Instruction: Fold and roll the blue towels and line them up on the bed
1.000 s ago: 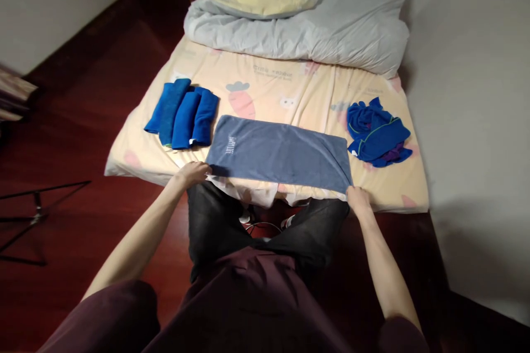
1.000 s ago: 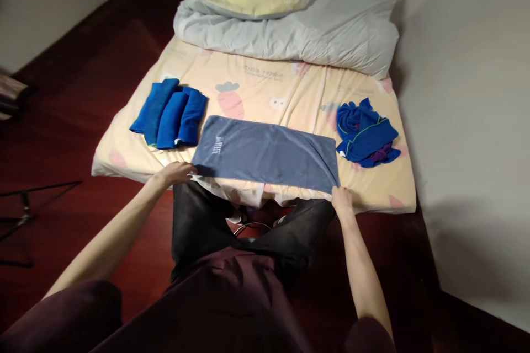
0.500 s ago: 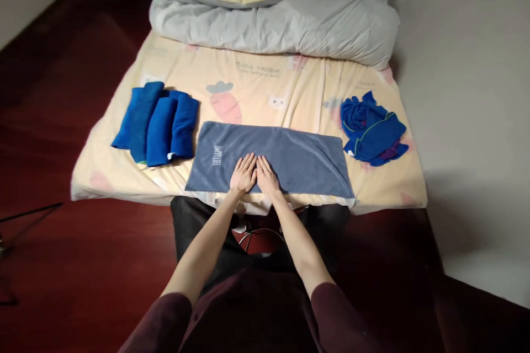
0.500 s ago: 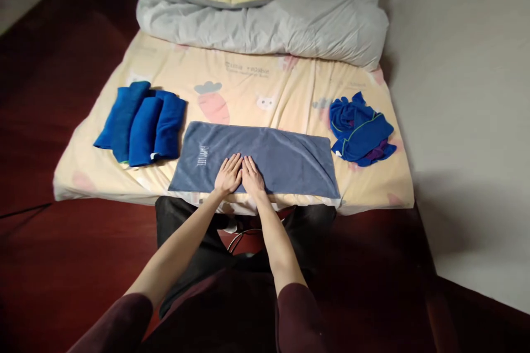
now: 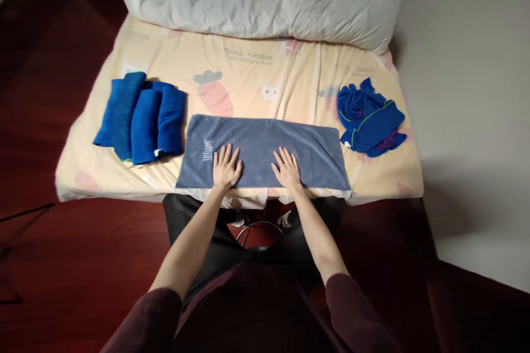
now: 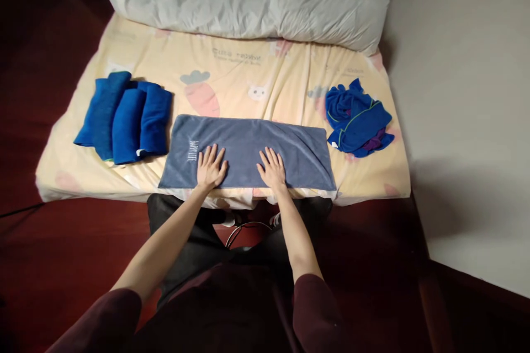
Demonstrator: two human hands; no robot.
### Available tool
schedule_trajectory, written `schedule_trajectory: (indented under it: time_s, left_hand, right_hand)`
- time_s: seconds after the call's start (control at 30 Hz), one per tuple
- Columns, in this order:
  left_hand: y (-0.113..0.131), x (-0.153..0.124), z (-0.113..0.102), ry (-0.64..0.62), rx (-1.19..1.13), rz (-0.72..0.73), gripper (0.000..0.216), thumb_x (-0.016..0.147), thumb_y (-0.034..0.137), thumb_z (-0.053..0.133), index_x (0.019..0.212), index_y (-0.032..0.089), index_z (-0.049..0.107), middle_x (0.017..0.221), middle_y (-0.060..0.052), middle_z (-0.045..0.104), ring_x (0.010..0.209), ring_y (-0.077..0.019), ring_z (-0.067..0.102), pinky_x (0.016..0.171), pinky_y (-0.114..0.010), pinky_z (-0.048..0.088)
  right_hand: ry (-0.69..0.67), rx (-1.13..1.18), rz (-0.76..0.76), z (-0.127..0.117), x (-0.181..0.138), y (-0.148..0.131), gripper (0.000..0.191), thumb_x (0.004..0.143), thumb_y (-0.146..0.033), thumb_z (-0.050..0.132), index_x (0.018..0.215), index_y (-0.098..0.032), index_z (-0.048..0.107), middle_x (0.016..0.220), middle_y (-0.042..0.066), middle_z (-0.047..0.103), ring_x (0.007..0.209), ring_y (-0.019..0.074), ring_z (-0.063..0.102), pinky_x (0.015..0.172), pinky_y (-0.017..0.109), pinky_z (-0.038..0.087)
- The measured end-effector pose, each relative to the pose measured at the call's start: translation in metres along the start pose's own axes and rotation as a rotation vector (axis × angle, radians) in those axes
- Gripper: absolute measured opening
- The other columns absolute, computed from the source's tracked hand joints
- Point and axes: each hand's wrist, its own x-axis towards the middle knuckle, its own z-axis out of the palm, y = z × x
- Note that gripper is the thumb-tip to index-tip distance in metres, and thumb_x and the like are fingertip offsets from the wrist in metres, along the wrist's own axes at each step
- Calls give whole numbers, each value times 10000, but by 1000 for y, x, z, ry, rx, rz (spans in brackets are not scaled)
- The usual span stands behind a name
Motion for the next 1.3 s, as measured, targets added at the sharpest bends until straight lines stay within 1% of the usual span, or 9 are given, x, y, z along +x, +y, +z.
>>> schedule_trajectory:
  time_s: [0.27,0.43,0.57,0.7,0.83,0.93,1.03,1.13,1.3]
  left_hand:
    - [-62,-12,-36,23,31,-171,675,1018,486,364,1632,205,369,1736,-98,200,1618,-320,123,1294,-605,77]
    - [-76,-14,-44,15,55,-186,677,1019,488,357,1631,198,370,1735,-92,208,1616,-309,139,1296,-572,122]
    - [-75,-13,-45,16,48,-189,676,1016,486,361,1632,205,369,1737,-88,205,1616,-302,141,1298,-561,121]
    - [-75,-14,-45,10,31,-195,684,1011,500,357,1630,210,373,1736,-88,205,1616,-305,136,1302,-559,101]
    - [-83,-5,-54,-3,27,-154,635,1016,520,346,1551,214,496,1705,-82,305,1592,-297,225,1298,-528,172]
    - [-94,25,-69,16,40,-129,559,1037,496,325,1429,210,603,1635,-59,437,1514,-251,375,1252,-469,309]
    - [-108,76,-83,7,38,-57,540,1043,405,341,1402,94,597,1577,-109,501,1440,-240,442,1235,-445,337]
    - [-125,131,-92,-30,47,-1,516,1008,305,382,1398,37,588,1519,-123,555,1395,-214,466,1232,-416,343]
    - [-160,186,-94,-284,100,68,558,961,347,424,1316,-25,640,1313,-132,666,1267,-234,561,1187,-445,389]
  right_hand:
    - [49,-132,186,-39,-30,95,613,1078,-448,317,1629,-181,354,1733,80,225,1613,239,179,1317,494,137]
    - [60,-220,259,-57,-46,140,624,1080,-453,286,1634,-171,338,1730,83,239,1611,228,190,1316,489,138]
    - [86,-263,339,-65,-51,158,629,1077,-462,277,1636,-181,336,1730,88,237,1605,244,211,1304,508,171]
    - [95,-269,317,-68,-54,161,623,1078,-457,271,1629,-178,348,1719,101,272,1595,249,237,1297,515,188]
    - [102,-198,291,-78,-44,177,566,1075,-423,264,1526,-191,515,1610,130,473,1495,267,417,1239,510,323]
    - [190,-131,252,-96,-15,200,553,1063,-372,245,1358,-154,659,1404,181,643,1357,281,552,1181,504,404]
    - [236,-121,207,-115,28,226,513,1040,-334,298,1328,-134,673,1366,197,661,1319,302,583,1161,531,421]
    - [127,-132,207,-126,65,249,450,997,-308,406,1278,-119,702,1296,206,696,1248,324,625,1126,530,456]
    - [-47,-145,216,-131,96,275,336,917,-316,586,1110,-120,778,1019,160,739,974,282,694,994,454,547]
